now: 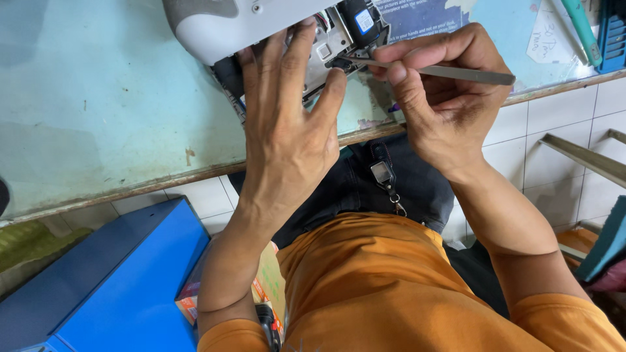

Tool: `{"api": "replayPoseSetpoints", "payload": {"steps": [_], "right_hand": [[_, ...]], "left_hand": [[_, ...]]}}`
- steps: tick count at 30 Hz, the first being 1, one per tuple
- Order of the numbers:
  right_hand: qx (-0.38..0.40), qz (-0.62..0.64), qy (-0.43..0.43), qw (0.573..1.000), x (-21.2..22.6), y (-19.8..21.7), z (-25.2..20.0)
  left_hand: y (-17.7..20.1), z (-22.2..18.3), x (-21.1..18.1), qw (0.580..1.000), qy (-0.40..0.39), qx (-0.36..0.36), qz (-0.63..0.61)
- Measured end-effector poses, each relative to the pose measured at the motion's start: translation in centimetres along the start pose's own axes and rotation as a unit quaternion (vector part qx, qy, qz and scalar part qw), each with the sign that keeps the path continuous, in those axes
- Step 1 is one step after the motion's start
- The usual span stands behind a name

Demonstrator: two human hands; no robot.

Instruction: The person disassembles an electronic remote controller by hand and using tweezers to detach internal components, and cleans the interior with a brush.

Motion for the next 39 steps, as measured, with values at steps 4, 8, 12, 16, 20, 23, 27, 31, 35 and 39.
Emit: {"api": "replayPoseSetpoints", "payload": {"steps": [4, 8, 12, 16, 20, 23, 27, 31, 35, 39], "right_hand": [[-0.027, 0.070, -0.017, 0.997, -0.5, 0.8, -0.2], [-0.031, 0.103, -0.017, 0.994, -0.8, 0.8, -0.6], [-0.019, 0.078, -0.003, 0.997, -0.5, -0.3, -0.3], [-0.013, 0.060, -0.008, 0.998, -0.1, -1.1, 0.2], [-0.006, 0.046, -0.019, 0.999, 0.4, -1.9, 0.0], [0.016, -0.020, 0.019, 1.000, 1.3, -3.0, 0.0], [0.046, -0.067, 0.083, 0.993, 2.3, -4.6, 0.2], [0.087, -0.077, 0.098, 0.988, 2.7, -6.1, 0.0], [0.121, -0.172, 0.178, 0.961, 4.1, -7.7, -0.1], [0.068, -0.051, 0.077, 0.993, 2.6, -7.0, 0.6]], "left_hand": [[2.3, -0.9, 0.3, 1.000, -0.003, -0.018, -0.024], [6.2, -4.2, 2.8, 0.991, 0.029, -0.125, -0.037], [5.9, -6.3, 4.0, 0.990, 0.028, -0.133, -0.040], [5.5, -6.7, 5.2, 0.988, 0.045, -0.138, -0.045], [5.2, -5.5, 5.4, 0.992, 0.033, -0.114, -0.031], [4.4, -5.0, 5.7, 0.993, 0.032, -0.100, -0.050], [4.1, -5.5, 6.3, 0.991, 0.038, -0.102, -0.081], [3.8, -5.8, 6.7, 0.989, 0.042, -0.103, -0.097], [3.7, -5.8, 6.7, 0.989, 0.030, -0.110, -0.098], [3.6, -6.0, 6.9, 0.989, 0.038, -0.106, -0.098]]}}
Point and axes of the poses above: each hand's wrist, its own z-axis towards the middle knuckle, its own y-axis out of the back of the hand, x = y × z, the point moved 10 cm from there along z, towards the middle knuckle, and after that the axes turned 7 degrees about x, right-handed, at the moved point
